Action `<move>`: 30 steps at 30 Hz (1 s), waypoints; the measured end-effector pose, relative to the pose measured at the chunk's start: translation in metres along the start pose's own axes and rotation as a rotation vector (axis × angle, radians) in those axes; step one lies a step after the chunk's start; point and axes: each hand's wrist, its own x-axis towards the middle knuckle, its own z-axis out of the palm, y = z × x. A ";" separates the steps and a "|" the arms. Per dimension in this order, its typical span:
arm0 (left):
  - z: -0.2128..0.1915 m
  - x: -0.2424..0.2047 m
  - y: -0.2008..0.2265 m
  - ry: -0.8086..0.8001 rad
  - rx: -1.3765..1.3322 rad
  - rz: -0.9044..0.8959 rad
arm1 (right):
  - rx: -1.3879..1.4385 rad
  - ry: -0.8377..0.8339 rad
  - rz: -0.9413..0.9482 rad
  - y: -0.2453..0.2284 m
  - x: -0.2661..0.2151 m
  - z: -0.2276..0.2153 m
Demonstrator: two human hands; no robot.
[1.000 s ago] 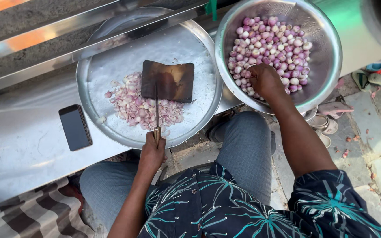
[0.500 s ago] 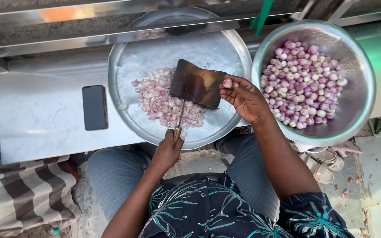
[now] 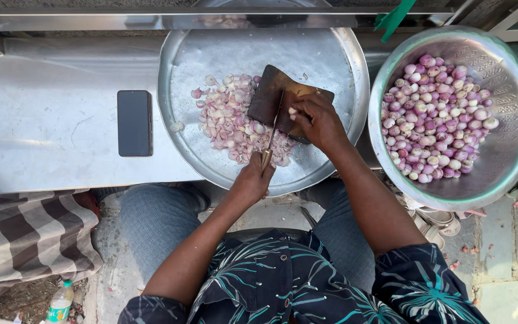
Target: The person sits at a street-side stall and repeatedly picks small purple onions from a large metal bowl, places them on a wooden cutting board, and slices them with a knife. The chopped pieces fall into a large metal tray below. The person continues this process throughout the clip.
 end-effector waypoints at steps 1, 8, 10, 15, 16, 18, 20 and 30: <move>0.002 0.002 0.001 0.018 0.003 0.016 | 0.004 -0.020 0.051 0.000 -0.001 0.001; 0.010 0.021 0.020 0.048 0.040 -0.053 | 0.095 0.029 0.104 0.012 0.006 0.005; 0.011 0.025 0.030 0.050 0.064 -0.044 | 0.165 0.031 0.119 0.016 0.003 0.008; 0.003 0.013 0.057 -0.031 0.174 -0.052 | 0.163 0.109 0.063 0.027 -0.003 0.020; 0.001 0.010 0.058 -0.058 0.193 -0.060 | 0.178 0.111 0.080 0.031 -0.004 0.023; 0.001 0.009 0.057 -0.098 0.261 -0.081 | 0.212 0.113 0.107 0.037 -0.007 0.030; 0.002 0.011 0.052 -0.119 0.359 -0.104 | 0.194 0.092 0.133 0.042 -0.008 0.035; 0.009 0.026 0.034 -0.193 0.219 -0.068 | 0.175 0.154 0.106 0.036 -0.010 0.036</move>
